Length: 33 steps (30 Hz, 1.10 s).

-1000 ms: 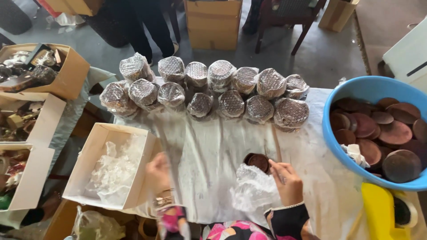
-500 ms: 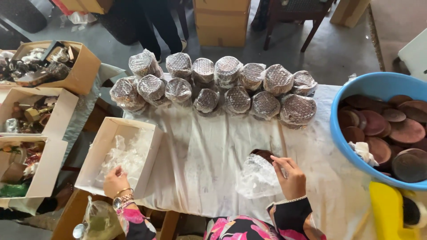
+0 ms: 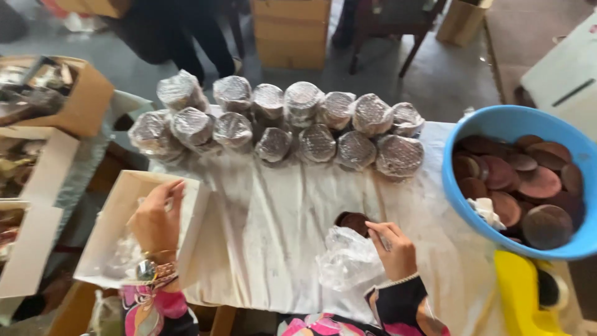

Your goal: The person wraps round, dark-colored objects in bubble wrap and secures them with clear tape. The person places the wrapped items on a table alongside other wrapped items and uses a tape dispenser to seal the bubble wrap.

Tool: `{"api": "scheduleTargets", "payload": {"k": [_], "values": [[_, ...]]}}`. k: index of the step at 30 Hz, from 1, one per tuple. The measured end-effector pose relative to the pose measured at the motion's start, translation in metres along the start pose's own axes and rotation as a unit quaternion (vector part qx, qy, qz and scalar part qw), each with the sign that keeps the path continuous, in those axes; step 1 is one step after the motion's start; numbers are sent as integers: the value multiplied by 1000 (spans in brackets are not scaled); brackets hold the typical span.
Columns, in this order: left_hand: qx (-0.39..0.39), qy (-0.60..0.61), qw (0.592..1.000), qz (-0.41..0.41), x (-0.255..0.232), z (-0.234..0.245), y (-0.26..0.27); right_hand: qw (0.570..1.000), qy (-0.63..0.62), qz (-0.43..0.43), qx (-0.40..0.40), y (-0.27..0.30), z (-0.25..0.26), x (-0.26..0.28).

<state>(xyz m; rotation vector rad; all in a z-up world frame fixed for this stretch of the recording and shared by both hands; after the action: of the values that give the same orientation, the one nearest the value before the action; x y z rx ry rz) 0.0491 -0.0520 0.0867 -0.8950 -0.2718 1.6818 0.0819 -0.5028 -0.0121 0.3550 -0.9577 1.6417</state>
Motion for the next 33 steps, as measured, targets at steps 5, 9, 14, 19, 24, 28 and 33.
{"api": "scheduleTargets", "payload": {"k": [5,9,14,19,24,28,33], "values": [[180,215,957,-78,-119,-62,2,999,-24,-28,-4,-15,10,12],[245,268,893,-265,-183,-149,66,993,-79,-86,-6,-15,12,7],[299,266,872,-281,-225,-190,117,973,-175,-151,-14,-1,7,-27],[447,320,822,-152,-232,-200,126,950,-248,-185,-42,-3,12,-45],[360,487,790,-94,-256,-149,96,923,-343,-158,-68,-3,17,-48],[340,491,791,-134,-252,-161,117,879,-429,-190,-82,-5,18,-57],[383,490,783,21,-235,-176,122,906,-413,-84,-44,-6,16,-54]]}}
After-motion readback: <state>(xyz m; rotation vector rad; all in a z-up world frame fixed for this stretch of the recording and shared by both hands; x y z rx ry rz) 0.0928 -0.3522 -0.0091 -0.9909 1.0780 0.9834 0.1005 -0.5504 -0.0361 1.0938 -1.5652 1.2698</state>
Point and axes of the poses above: each hand's wrist, its own y-axis away from the middle knuckle, its own z-axis out of the back of the hand, x = y × z, the point moved 3 cm from there along -y, towards the middle knuckle, and after that the axes turned 2 degrees about -z, right-handed, at the moved point
